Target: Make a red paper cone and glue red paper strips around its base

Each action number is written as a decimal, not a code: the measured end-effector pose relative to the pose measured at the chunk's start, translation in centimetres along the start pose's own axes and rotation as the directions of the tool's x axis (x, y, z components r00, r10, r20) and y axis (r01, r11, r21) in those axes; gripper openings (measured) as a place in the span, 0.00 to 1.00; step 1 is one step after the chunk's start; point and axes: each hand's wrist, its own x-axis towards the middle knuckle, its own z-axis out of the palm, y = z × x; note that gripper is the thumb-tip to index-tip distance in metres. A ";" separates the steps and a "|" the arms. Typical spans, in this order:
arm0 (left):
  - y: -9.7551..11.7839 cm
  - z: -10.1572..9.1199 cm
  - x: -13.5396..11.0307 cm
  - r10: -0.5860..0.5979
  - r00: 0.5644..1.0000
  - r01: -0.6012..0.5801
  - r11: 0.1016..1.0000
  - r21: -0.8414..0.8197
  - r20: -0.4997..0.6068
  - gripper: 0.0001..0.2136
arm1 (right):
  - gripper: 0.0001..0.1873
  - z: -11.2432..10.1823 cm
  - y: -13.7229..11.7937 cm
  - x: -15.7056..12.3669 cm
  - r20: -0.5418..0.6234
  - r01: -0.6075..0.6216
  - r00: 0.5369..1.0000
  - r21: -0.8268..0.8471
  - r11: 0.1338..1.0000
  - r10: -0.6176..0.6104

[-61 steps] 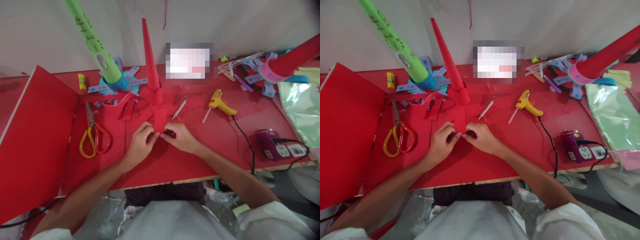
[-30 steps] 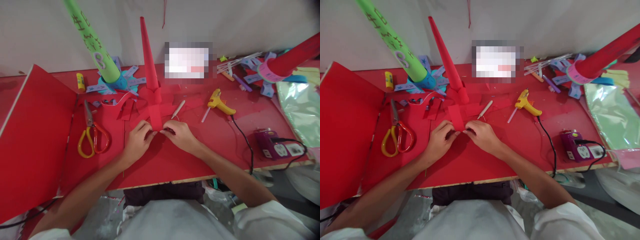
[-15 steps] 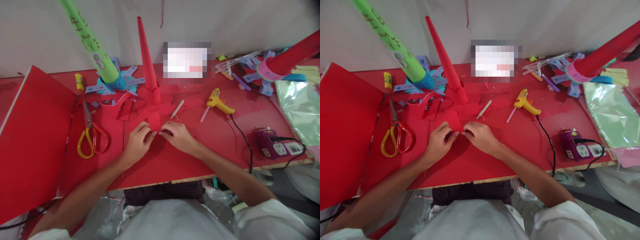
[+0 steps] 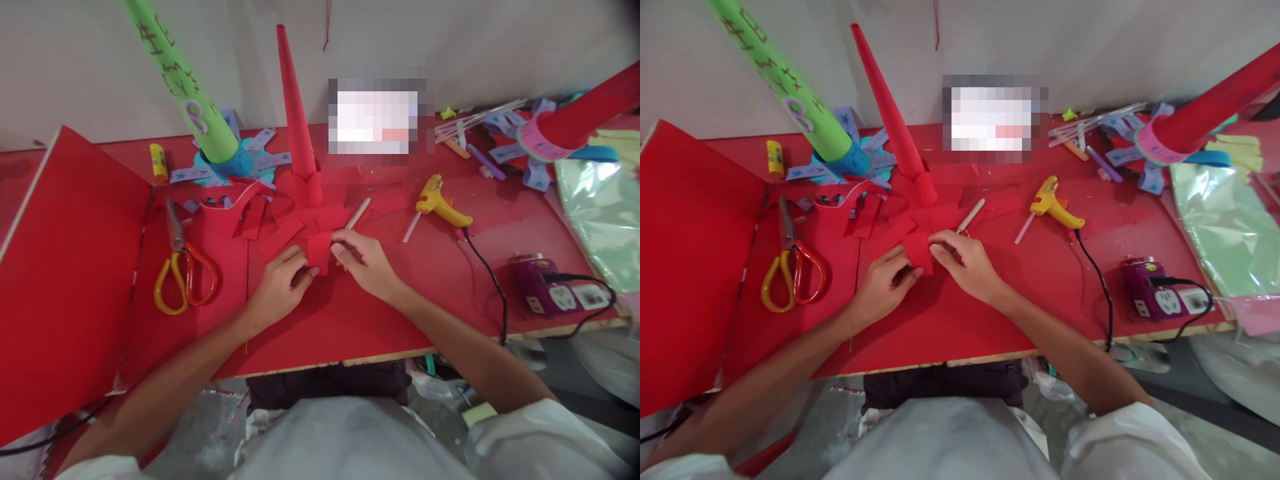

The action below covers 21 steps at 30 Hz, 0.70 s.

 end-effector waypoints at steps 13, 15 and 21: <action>0.2 -0.4 0.4 -0.019 0.998 0.016 0.998 -0.064 -0.057 0.10 | 0.29 -0.4 -0.2 0.6 -0.195 -0.027 0.973 0.446 0.895 0.126; 0.2 -0.3 0.4 -0.021 0.998 0.016 0.997 -0.072 -0.059 0.11 | 0.28 0.0 -0.2 0.4 -0.095 -0.071 0.989 0.393 0.917 0.117; 0.1 -0.1 0.3 -0.030 1.000 0.029 0.996 -0.083 -0.004 0.12 | 0.29 1.0 0.0 -0.1 -0.017 -0.066 0.997 0.295 0.953 0.074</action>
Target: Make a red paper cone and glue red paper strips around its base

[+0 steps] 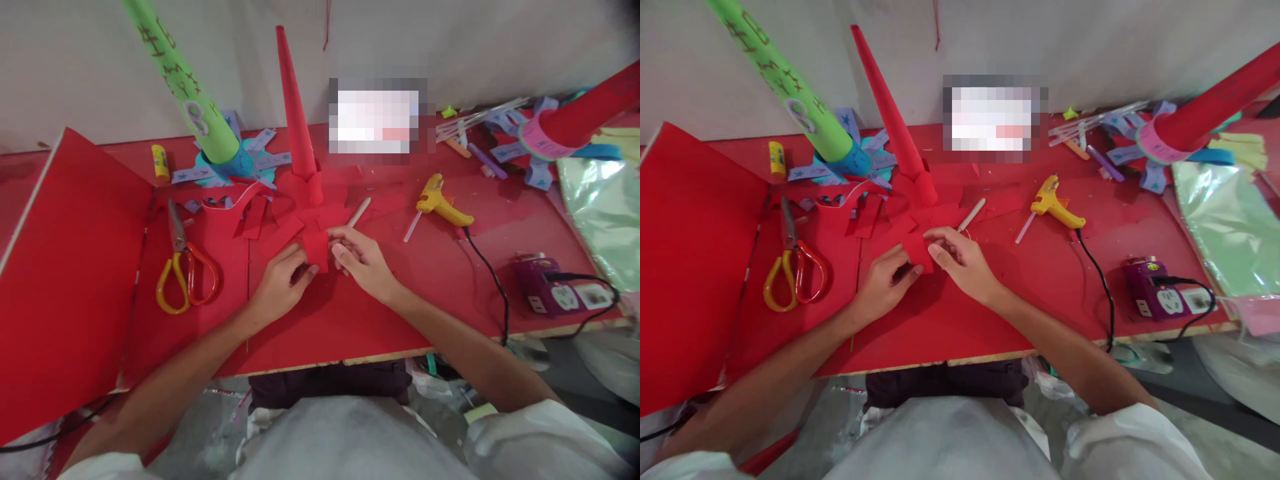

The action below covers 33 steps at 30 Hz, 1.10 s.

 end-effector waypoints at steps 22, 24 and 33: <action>-0.2 -0.2 0.4 -0.130 0.988 0.104 0.958 -0.267 -0.084 0.13 | 0.37 -1.4 -1.2 1.1 0.070 -0.048 0.997 0.535 0.843 0.013; -0.3 -0.3 0.6 -0.230 0.966 0.166 0.900 -0.404 -0.115 0.13 | 0.38 -1.3 -1.1 1.0 0.104 -0.101 0.993 0.496 0.862 0.056; 0.1 -0.7 1.5 -0.549 0.822 0.233 0.571 -0.787 -0.155 0.18 | 0.22 -1.0 -0.6 0.6 0.206 -0.236 0.962 0.284 0.929 0.181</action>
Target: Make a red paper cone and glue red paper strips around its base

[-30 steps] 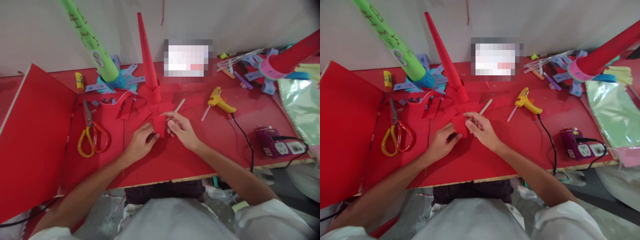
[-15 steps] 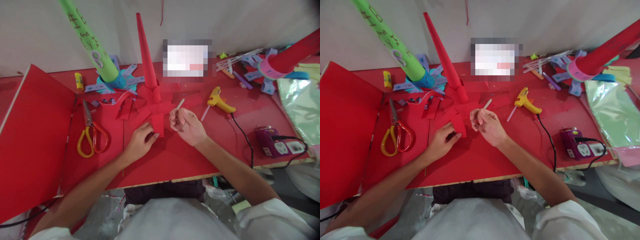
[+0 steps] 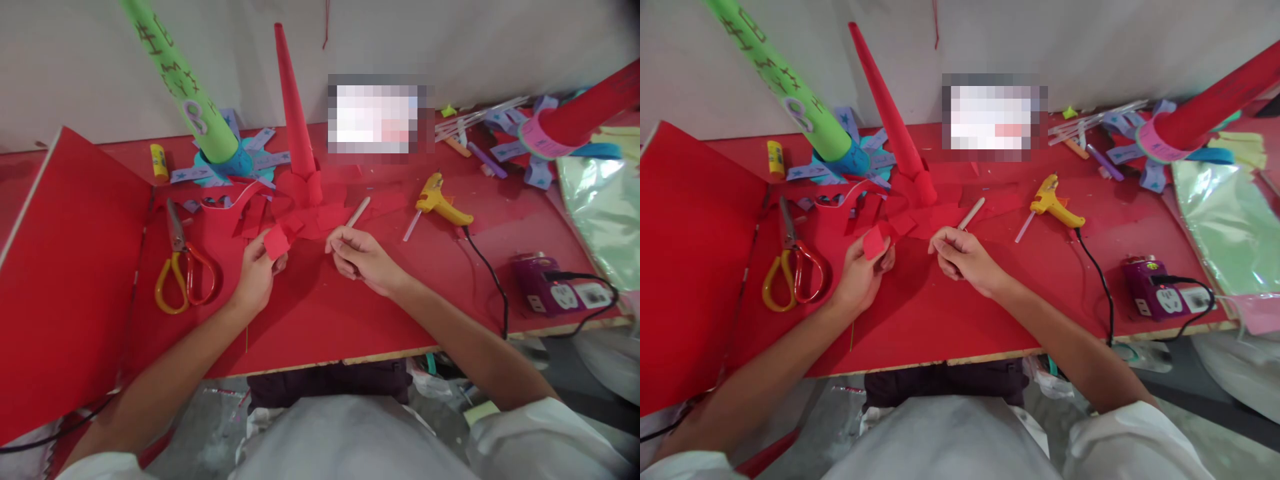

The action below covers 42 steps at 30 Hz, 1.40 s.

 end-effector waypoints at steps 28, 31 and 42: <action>0.3 0.0 -1.9 0.238 0.896 -0.418 0.737 0.531 0.376 0.18 | 0.17 1.0 0.2 -0.1 0.002 0.216 0.966 -0.553 0.805 -0.258; 0.4 -0.1 -1.9 0.212 0.923 -0.364 0.750 0.553 0.321 0.16 | 0.15 1.1 0.4 -0.2 0.021 0.221 0.968 -0.543 0.810 -0.249; 0.0 0.1 -1.7 0.244 0.900 -0.423 0.688 0.590 0.361 0.13 | 0.22 0.7 0.4 -0.1 -0.104 0.173 0.970 -0.345 0.922 -0.220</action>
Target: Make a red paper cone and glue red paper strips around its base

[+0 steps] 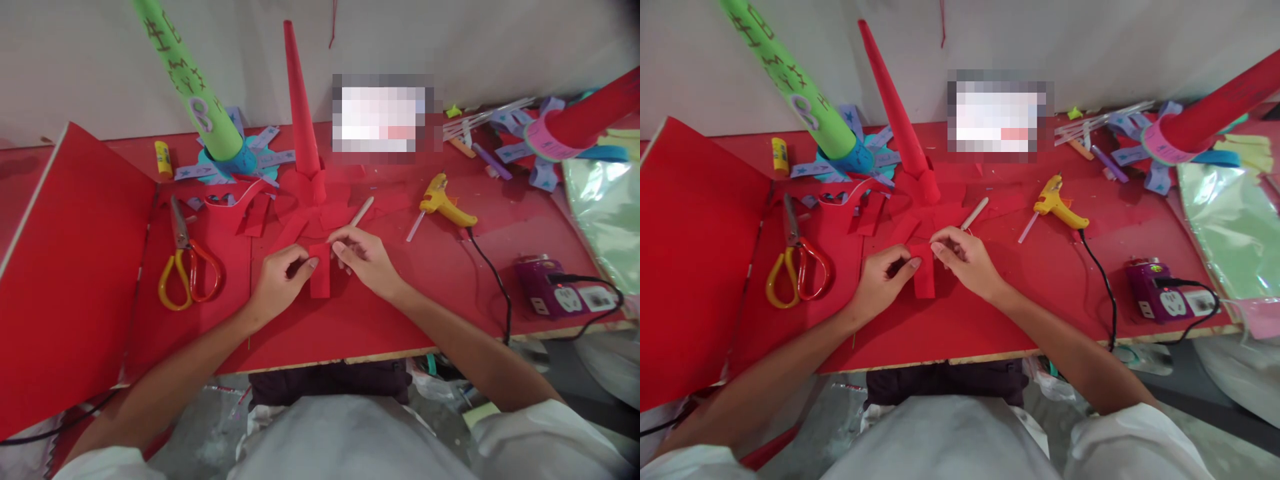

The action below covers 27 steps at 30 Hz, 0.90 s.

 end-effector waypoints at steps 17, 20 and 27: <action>0.4 -0.2 0.1 -0.020 1.000 0.020 1.000 0.012 -0.003 0.16 | 0.19 -0.5 -0.2 0.1 -0.386 0.117 0.922 0.194 0.974 -0.034; 0.3 -0.2 0.1 -0.031 0.999 0.031 1.000 -0.002 -0.015 0.17 | 0.25 -0.5 -0.2 0.2 -0.441 0.155 0.897 0.240 0.958 -0.034; 0.0 0.0 0.0 -0.066 0.997 0.065 0.997 -0.044 -0.026 0.16 | 0.34 0.0 0.2 -0.3 -0.130 0.055 0.990 0.032 0.998 -0.050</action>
